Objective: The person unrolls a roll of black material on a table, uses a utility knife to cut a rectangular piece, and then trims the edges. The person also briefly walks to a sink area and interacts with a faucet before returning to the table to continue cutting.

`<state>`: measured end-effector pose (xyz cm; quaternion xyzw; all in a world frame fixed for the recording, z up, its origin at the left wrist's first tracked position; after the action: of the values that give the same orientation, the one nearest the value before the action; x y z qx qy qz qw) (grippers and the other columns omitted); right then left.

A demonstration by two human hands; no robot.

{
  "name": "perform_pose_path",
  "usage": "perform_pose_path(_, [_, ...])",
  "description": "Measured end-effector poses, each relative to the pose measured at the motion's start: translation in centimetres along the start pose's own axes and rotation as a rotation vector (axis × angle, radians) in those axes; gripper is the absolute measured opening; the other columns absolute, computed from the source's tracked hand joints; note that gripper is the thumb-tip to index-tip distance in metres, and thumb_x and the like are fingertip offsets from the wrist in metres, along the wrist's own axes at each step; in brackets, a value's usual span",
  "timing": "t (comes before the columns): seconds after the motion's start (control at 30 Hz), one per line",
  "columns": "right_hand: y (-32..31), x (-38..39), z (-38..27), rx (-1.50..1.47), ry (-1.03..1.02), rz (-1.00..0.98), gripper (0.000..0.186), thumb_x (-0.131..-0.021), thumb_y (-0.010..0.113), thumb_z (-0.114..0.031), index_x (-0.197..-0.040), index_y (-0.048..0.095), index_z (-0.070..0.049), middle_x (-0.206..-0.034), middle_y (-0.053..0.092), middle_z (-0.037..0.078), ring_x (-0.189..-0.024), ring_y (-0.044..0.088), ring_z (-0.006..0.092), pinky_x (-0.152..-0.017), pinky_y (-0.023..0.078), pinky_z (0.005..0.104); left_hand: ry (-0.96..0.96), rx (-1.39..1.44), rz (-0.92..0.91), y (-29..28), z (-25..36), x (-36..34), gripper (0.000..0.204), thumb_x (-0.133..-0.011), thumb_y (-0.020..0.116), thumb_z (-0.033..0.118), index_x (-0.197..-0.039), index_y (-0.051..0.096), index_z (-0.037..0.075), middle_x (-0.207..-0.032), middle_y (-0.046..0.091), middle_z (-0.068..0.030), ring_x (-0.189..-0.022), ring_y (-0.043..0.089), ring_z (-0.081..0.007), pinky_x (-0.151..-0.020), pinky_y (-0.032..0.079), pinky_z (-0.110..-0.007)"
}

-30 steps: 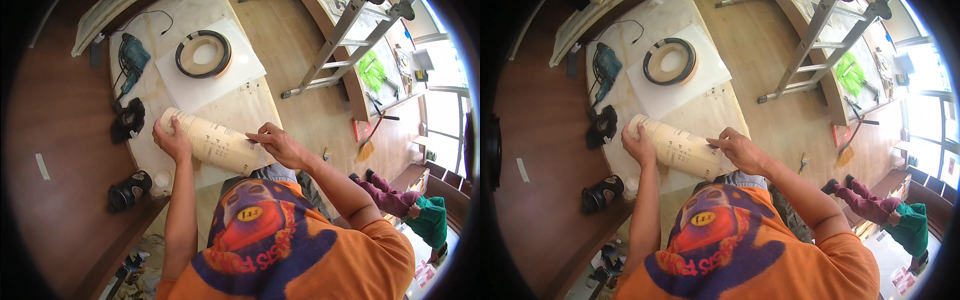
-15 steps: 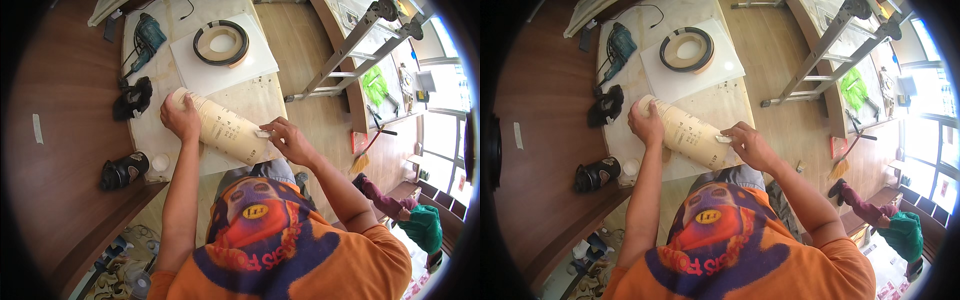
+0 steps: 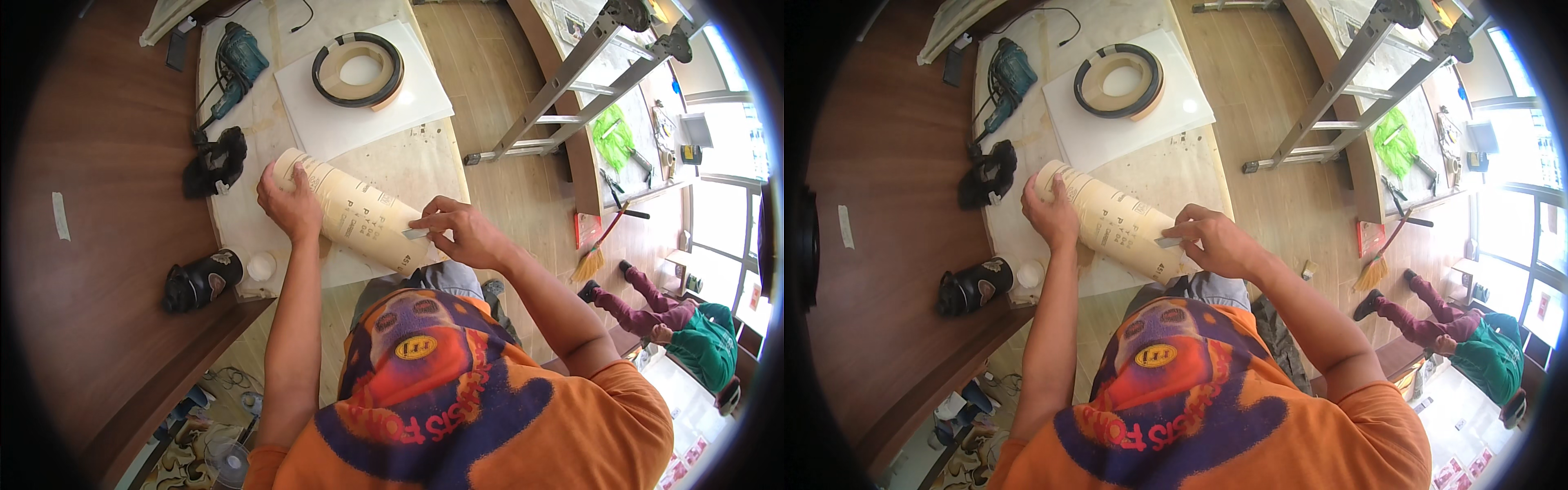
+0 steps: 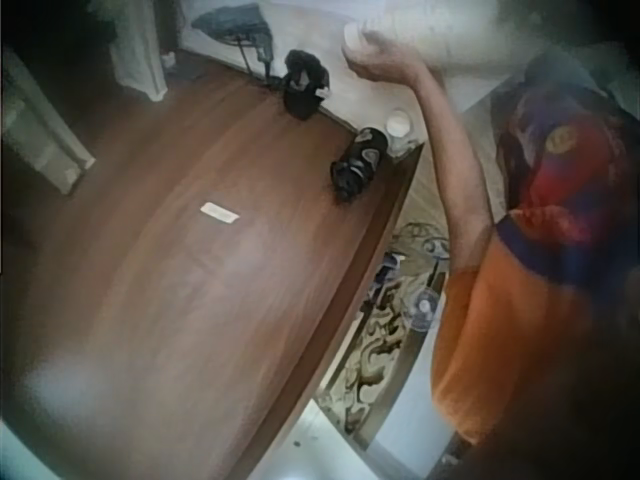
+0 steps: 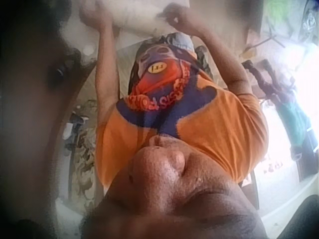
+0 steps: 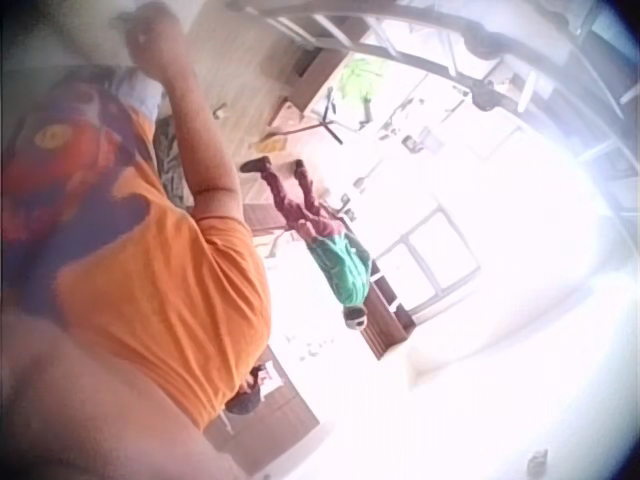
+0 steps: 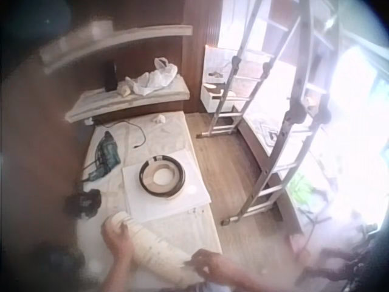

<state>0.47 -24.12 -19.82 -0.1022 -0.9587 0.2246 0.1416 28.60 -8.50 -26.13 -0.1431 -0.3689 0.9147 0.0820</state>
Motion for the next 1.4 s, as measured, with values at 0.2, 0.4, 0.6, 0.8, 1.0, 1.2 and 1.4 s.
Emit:
perform_pose_path(0.2, [0.1, -1.3, -0.3, 0.028, -0.092, -0.036, 0.041, -0.094, 0.069, 0.004, -0.131, 0.079, -0.008, -0.118, 0.069, 0.014, -0.103, 0.074, 0.0316, -0.090, 0.062, 0.0412, 0.007, 0.010, 0.003, 0.0, -0.4, 0.0, 0.055, -0.099, 0.079, 0.031, -0.142, 0.060, 0.003, -0.139, 0.061, -0.0223, -0.134, 0.052, -0.0434, -0.117, 0.040, -0.054])
perform_pose_path(0.4, [0.0, -2.0, -0.4, 0.044, -0.090, -0.060, 0.040, -0.094, 0.068, 0.005, -0.130, 0.079, -0.007, -0.117, 0.069, 0.015, -0.103, 0.074, 0.0327, -0.091, 0.062, 0.0415, -0.005, 0.007, 0.000, 0.0, -0.2, 0.0, 0.055, -0.099, 0.079, 0.031, -0.142, 0.060, 0.003, -0.139, 0.061, -0.0225, -0.134, 0.052, -0.0433, -0.116, 0.040, -0.053])
perform_pose_path(0.6, [-0.1, -2.4, -0.2, 0.040, -0.089, -0.068, 0.040, -0.094, 0.068, 0.004, -0.131, 0.079, -0.007, -0.117, 0.069, 0.015, -0.102, 0.074, 0.0332, -0.091, 0.062, 0.0417, 0.001, -0.005, 0.001, 0.0, -0.1, 0.0, 0.056, -0.099, 0.079, 0.032, -0.142, 0.059, 0.003, -0.139, 0.061, -0.0223, -0.134, 0.052, -0.0432, -0.116, 0.041, -0.053])
perform_pose_path(0.8, [0.0, -2.2, 0.0, 0.017, -0.084, -0.062, 0.041, -0.096, 0.068, 0.004, -0.133, 0.078, -0.008, -0.119, 0.068, 0.015, -0.103, 0.074, 0.0324, -0.092, 0.062, 0.0414, -0.011, 0.000, -0.006, -0.1, 0.0, 0.1, 0.055, -0.099, 0.078, 0.031, -0.142, 0.059, 0.003, -0.140, 0.060, -0.0220, -0.134, 0.052, -0.0428, -0.116, 0.041, -0.053])
perform_pose_path(1.0, [1.0, -1.7, 0.7, -0.027, -0.107, 0.014, 0.038, -0.097, 0.067, 0.001, -0.132, 0.078, -0.005, -0.121, 0.067, 0.017, -0.098, 0.075, 0.0366, -0.092, 0.060, 0.0451, -0.014, -0.007, -0.011, 0.0, -0.1, 0.1, 0.055, -0.100, 0.078, 0.031, -0.142, 0.059, 0.003, -0.140, 0.060, -0.0218, -0.134, 0.052, -0.0426, -0.116, 0.041, -0.053])
perform_pose_path(1.2, [1.2, -0.9, -0.1, 0.102, -0.189, 0.075, 0.040, -0.096, 0.067, 0.001, -0.134, 0.077, -0.008, -0.122, 0.066, 0.016, -0.103, 0.073, 0.0358, -0.092, 0.060, 0.0445, 0.004, 0.004, -0.013, -0.1, -0.2, 0.1, 0.055, -0.100, 0.078, 0.030, -0.143, 0.058, 0.003, -0.140, 0.060, -0.0220, -0.135, 0.052, -0.0429, -0.117, 0.041, -0.053])
perform_pose_path(1.4, [1.0, -1.2, 2.3, -0.146, -0.012, 0.003, 0.044, -0.094, 0.069, 0.000, -0.136, 0.077, -0.010, -0.112, 0.067, 0.013, -0.097, 0.071, 0.0275, -0.090, 0.058, 0.0382, -0.002, 0.044, -0.011, -0.6, -0.2, 0.4, 0.052, -0.102, 0.075, 0.026, -0.145, 0.056, 0.003, -0.143, 0.058, -0.0230, -0.137, 0.051, -0.0427, -0.118, 0.040, -0.052])
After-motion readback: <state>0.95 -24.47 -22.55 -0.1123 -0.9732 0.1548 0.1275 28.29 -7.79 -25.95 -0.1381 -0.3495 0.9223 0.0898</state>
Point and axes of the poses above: each hand's wrist, its own x-axis away from the middle knuckle, its own y-axis out of the palm, z = x × y, the point moved 4 cm from there along -x, towards the middle knuckle
